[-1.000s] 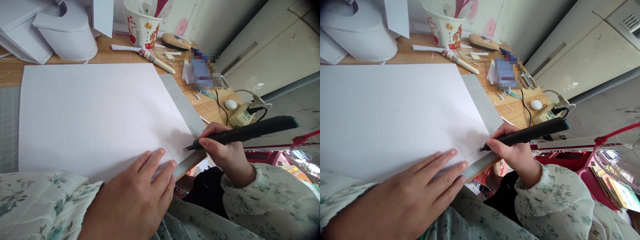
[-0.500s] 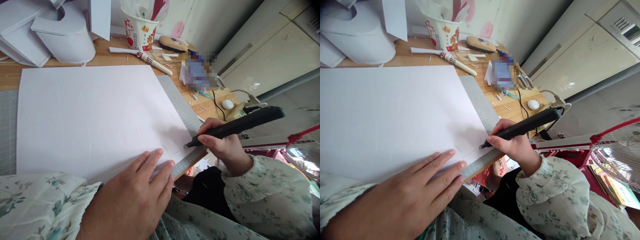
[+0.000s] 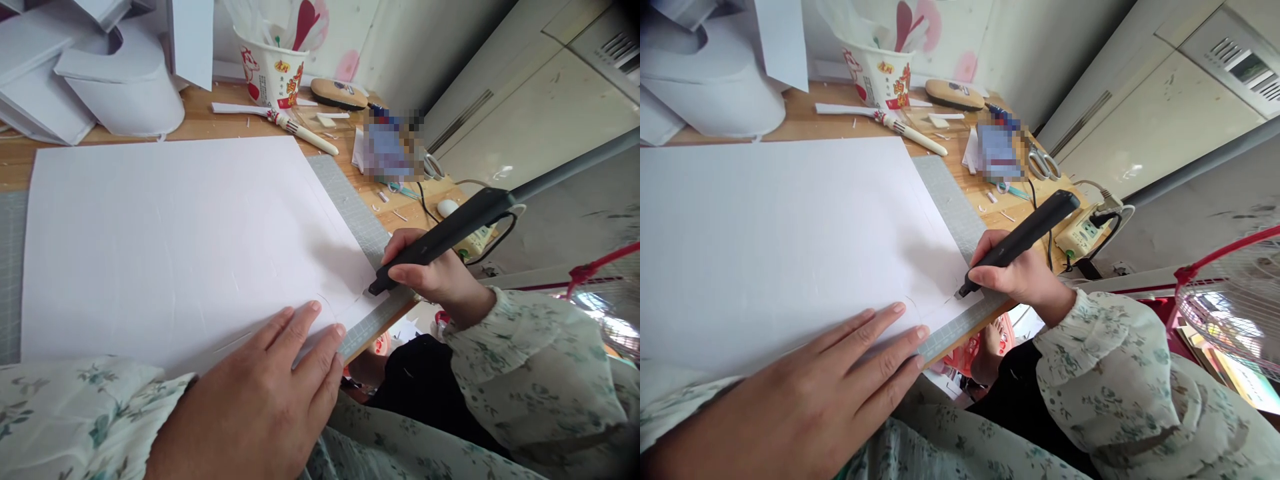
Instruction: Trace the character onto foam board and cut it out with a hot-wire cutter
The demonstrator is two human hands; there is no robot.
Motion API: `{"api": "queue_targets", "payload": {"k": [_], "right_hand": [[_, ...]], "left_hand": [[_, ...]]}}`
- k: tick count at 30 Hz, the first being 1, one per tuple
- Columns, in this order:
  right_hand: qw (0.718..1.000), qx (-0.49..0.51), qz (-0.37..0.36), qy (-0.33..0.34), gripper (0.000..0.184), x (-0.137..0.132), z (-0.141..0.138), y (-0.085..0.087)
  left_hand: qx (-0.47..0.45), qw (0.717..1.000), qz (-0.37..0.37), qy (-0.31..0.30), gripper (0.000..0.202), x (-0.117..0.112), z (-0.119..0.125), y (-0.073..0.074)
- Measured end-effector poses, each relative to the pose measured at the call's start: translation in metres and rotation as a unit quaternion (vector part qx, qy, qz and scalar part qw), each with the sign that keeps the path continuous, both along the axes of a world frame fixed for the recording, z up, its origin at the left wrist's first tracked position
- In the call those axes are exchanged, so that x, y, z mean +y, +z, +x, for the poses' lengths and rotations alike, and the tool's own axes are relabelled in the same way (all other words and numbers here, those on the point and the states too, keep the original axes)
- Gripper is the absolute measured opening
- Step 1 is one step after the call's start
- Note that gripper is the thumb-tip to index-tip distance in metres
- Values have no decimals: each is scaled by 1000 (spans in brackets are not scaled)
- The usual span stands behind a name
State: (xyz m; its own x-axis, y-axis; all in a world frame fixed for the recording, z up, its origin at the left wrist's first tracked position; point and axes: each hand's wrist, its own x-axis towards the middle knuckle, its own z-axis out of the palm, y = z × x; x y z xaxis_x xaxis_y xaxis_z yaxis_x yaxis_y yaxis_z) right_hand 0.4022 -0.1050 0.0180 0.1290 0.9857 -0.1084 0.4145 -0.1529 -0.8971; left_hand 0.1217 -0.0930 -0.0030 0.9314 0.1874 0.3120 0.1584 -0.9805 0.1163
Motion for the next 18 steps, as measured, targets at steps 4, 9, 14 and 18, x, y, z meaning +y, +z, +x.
{"api": "queue_targets", "payload": {"k": [4, 9, 14, 18], "right_hand": [[999, 32, -5, -6, 26, 0, 2, -4], [1000, 7, 22, 1, 33, -5, -5, -6], [1000, 0, 31, -6, 36, -8, -17, -6], [999, 16, 6, -27, 26, -6, -17, -8]], "left_hand": [[4, 1000, -1, 2, 51, 0, -1, -2], [-10, 1000, -7, 6, 51, 0, -1, -3], [-9, 1000, -7, 8, 50, 0, -1, -3], [-3, 1000, -1, 3, 50, 0, -1, -5]]}}
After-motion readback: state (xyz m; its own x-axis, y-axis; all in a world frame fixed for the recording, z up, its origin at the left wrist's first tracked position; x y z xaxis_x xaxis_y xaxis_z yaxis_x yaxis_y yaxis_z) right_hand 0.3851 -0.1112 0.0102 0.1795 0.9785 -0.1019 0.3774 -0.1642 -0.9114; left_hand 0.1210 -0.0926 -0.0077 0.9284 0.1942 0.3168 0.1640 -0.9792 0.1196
